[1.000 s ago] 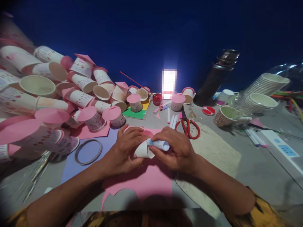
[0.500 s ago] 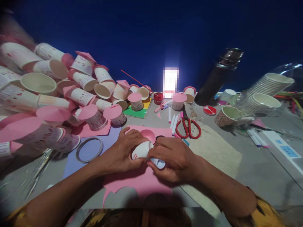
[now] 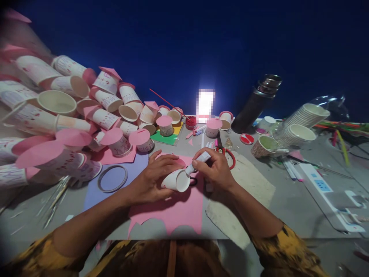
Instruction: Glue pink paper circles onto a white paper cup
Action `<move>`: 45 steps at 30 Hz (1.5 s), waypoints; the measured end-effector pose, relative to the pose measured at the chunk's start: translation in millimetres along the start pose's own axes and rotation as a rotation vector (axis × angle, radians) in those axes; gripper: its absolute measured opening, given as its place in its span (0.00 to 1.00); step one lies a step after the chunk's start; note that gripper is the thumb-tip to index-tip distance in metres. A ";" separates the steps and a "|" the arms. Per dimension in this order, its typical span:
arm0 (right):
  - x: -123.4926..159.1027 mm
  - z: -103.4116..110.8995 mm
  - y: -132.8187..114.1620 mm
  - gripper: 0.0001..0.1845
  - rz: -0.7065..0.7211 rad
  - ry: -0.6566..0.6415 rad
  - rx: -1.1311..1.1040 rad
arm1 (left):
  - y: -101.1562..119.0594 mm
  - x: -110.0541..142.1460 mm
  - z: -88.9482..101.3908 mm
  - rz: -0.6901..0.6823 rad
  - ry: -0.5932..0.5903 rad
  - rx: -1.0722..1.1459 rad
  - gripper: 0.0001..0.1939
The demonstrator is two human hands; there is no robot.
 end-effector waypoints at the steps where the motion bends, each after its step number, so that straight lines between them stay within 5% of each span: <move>1: -1.0 0.7 5.2 0.12 -0.041 0.006 -0.063 | -1.0 -0.6 0.5 0.009 0.013 0.034 0.27; 6: -4.1 3.5 21.5 0.14 -0.083 0.086 -0.198 | -10.7 -2.4 -1.3 0.091 0.088 0.232 0.31; 14: 5.0 -6.9 10.5 0.10 0.038 0.161 -0.030 | -25.2 -6.8 2.5 0.219 0.261 0.233 0.26; 22: 7.7 -19.3 -24.7 0.07 0.670 0.019 0.299 | -25.4 -9.5 -1.9 0.318 0.114 0.112 0.19; 26: -1.8 -24.2 -34.9 0.10 0.797 -0.102 0.453 | -21.1 -8.0 -3.5 0.273 -0.002 0.050 0.20; 30: -17.5 -22.0 -35.9 0.05 0.725 -0.192 0.515 | -14.7 -6.5 -3.4 0.230 -0.056 -0.011 0.23; 38: -34.9 -12.8 -29.2 0.07 0.171 -0.259 0.437 | -5.2 -12.1 3.4 0.248 -0.201 0.049 0.14; 45: -20.8 -18.8 -44.3 0.03 0.403 -0.371 0.437 | -15.1 -12.9 6.0 0.331 -0.158 0.103 0.12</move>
Point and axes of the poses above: each hand's wrist, its own x-axis away from the middle knuckle, its own z-axis out of the back of the hand, y = z × x, the point moved 3 cm from there along -x, towards the middle knuckle, and after that the axes turned 2 degrees about z, right-handed, at the moved point
